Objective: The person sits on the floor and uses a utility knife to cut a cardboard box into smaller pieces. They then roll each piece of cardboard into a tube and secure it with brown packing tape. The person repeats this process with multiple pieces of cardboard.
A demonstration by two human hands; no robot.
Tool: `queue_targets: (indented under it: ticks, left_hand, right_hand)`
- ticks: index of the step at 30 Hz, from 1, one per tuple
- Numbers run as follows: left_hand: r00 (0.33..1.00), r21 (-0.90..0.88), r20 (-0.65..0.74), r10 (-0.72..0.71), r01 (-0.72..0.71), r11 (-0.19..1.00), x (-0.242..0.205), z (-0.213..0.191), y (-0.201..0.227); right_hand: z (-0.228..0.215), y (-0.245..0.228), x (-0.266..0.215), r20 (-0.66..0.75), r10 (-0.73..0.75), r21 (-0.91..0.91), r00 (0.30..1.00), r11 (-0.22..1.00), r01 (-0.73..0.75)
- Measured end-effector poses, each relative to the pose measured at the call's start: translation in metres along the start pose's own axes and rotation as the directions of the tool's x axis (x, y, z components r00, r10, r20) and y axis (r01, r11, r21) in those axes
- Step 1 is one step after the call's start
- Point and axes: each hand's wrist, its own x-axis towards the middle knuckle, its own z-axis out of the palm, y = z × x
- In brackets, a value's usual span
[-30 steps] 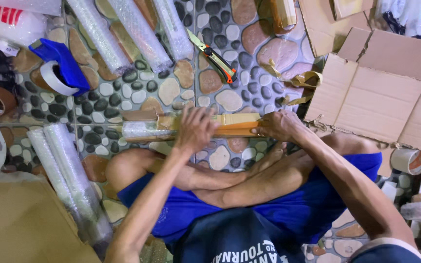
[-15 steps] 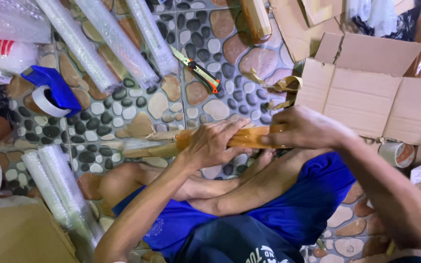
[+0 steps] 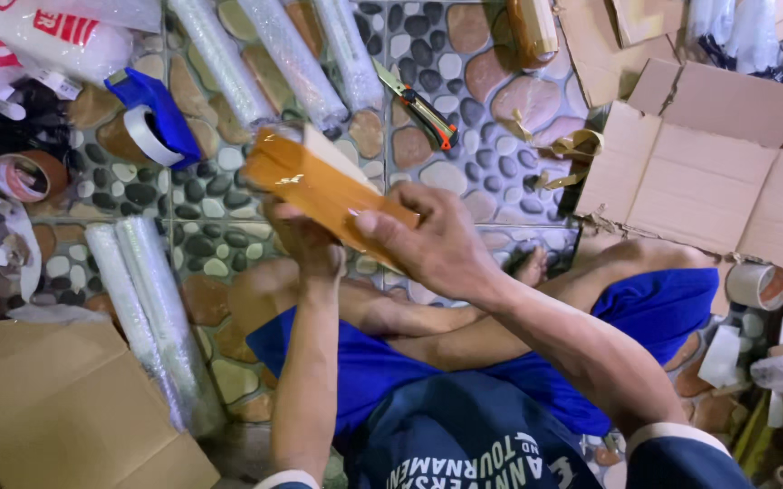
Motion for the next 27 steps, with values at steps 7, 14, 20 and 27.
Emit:
queue_targets:
  ticks: [7,14,20,27]
  left_hand:
    - [0.841,-0.332,-0.433,-0.324,0.185,0.925,0.063,-0.044,0.084]
    - [0.733,-0.485,-0.557,-0.389,0.093,0.869,0.100,-0.096,0.033]
    - [0.968,0.906,0.251,0.016,-0.240,0.348,0.046,-0.058,-0.019]
    - [0.412,0.405,0.908,-0.080,-0.910,-0.093,-0.023,0.024,-0.104]
  right_hand:
    - [-0.030,0.069,-0.006,0.387,-0.057,-0.420,0.920,0.878,0.231]
    - [-0.044,0.208,0.000,0.189,0.204,-0.947,0.961,0.298,0.123]
    - [-0.052,0.245,0.006,0.407,0.172,-0.905,0.897,0.212,0.370]
    - [-0.048,0.244,-0.004,-0.022,0.472,-0.703,0.882,0.620,-0.349]
